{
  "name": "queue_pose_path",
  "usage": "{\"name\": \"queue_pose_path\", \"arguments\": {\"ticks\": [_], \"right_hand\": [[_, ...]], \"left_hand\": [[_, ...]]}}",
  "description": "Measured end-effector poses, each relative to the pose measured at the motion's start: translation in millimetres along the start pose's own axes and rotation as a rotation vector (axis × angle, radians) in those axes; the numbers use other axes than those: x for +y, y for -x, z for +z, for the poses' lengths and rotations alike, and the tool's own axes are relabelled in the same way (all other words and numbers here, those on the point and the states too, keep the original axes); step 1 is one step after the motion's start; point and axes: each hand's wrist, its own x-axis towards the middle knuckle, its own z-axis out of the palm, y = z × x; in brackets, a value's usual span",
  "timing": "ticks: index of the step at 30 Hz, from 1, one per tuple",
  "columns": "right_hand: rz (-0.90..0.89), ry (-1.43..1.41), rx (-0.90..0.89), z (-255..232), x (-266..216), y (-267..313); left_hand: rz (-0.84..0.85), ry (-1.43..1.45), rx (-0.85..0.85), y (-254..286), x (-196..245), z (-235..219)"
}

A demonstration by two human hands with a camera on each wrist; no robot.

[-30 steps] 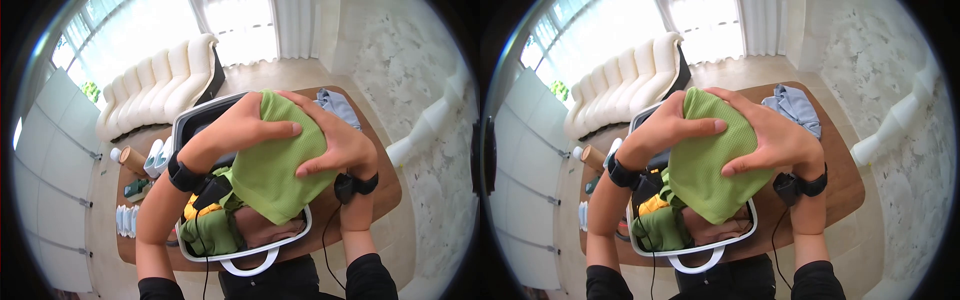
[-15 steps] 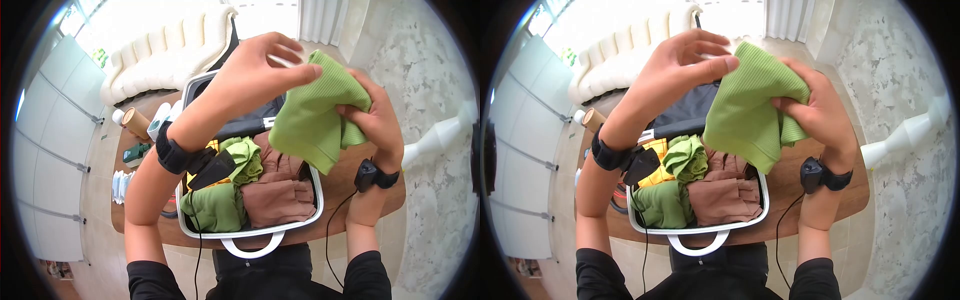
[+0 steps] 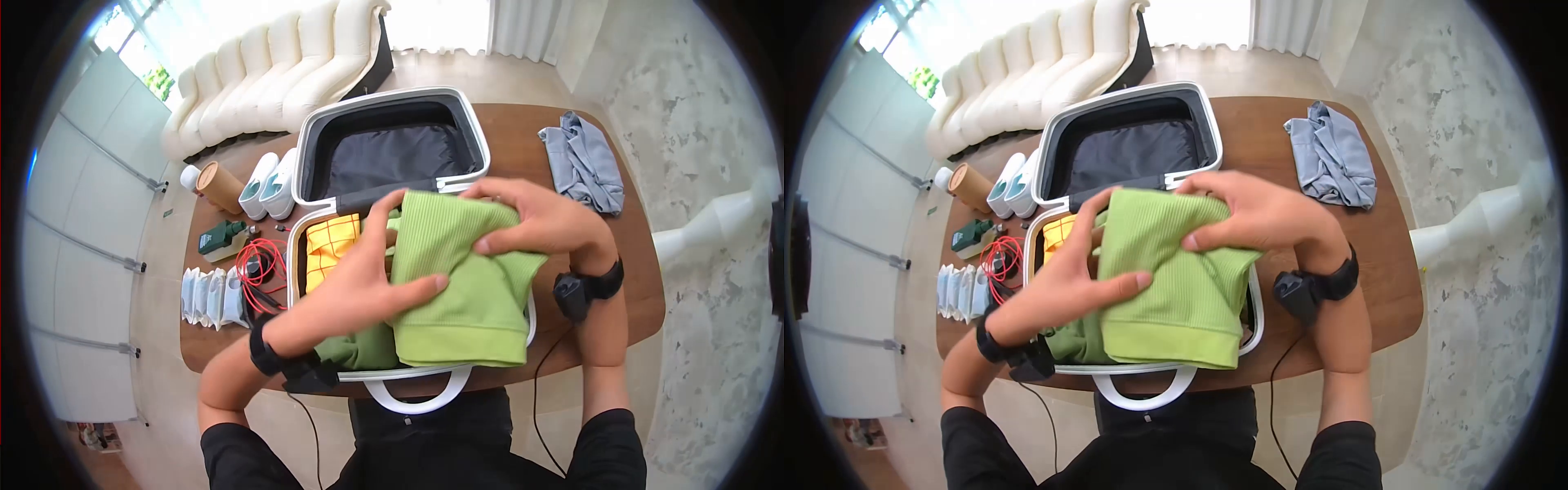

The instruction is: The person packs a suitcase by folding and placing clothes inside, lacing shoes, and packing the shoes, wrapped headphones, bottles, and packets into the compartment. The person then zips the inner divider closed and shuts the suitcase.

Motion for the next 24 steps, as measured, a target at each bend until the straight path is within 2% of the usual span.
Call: {"name": "queue_pose_path", "arguments": {"ticks": [2, 4, 6, 8, 9, 10, 11, 12, 13, 15, 16, 20, 24], "right_hand": [[0.067, 0.227, 0.022, 17.6, 8.4, 1.4], [0.173, 0.326, 0.065, 33.6, 14.5, 4.2], [0.239, 0.346, 0.089, 43.4, 17.8, 10.4], [-0.012, 0.474, 0.292, 49.5, 21.9, 20.4], [-0.007, 0.475, 0.291, 52.6, 18.0, 26.4], [-0.155, 0.593, 0.354, 55.1, 8.9, 33.8], [-0.307, 0.71, 0.415, 58.0, 0.4, 42.0], [-0.308, 0.693, 0.335, 62.7, -5.2, 51.9], [-0.306, 0.694, 0.331, 69.8, -9.5, 57.0], [-0.279, 0.772, 0.152, 83.5, -15.4, 63.2], [-0.224, 0.815, 0.115, 88.4, -10.9, 63.1], [-0.184, 0.843, 0.113, 90.6, 8.8, 58.6], [-0.152, 0.899, 0.072, 93.4, 12.9, 52.4]], "left_hand": [[-0.063, -0.076, -0.004, 17.0, -15.0, 3.0], [-0.079, -0.108, 0.008, 28.4, -37.5, 11.2], [0.181, -0.508, 0.103, 37.1, -54.4, 18.4], [0.17, -0.596, 0.142, 48.3, -39.0, 22.2], [0.155, -0.687, 0.183, 52.9, -30.3, 22.6], [0.154, -0.682, 0.181, 55.1, -25.7, 18.9], [0.25, -0.838, 0.122, 55.5, -21.9, 12.2], [0.348, -0.993, 0.062, 53.4, -20.1, 7.4], [0.348, -0.989, 0.063, 50.0, -19.7, 4.9], [0.508, -0.969, -0.123, 42.7, -19.6, 0.5], [0.522, -0.993, -0.148, 38.8, -21.9, 0.6], [0.528, -1.072, -0.185, 29.0, -35.6, 7.5], [0.509, -1.286, -0.234, 28.2, -41.5, 20.3]]}}
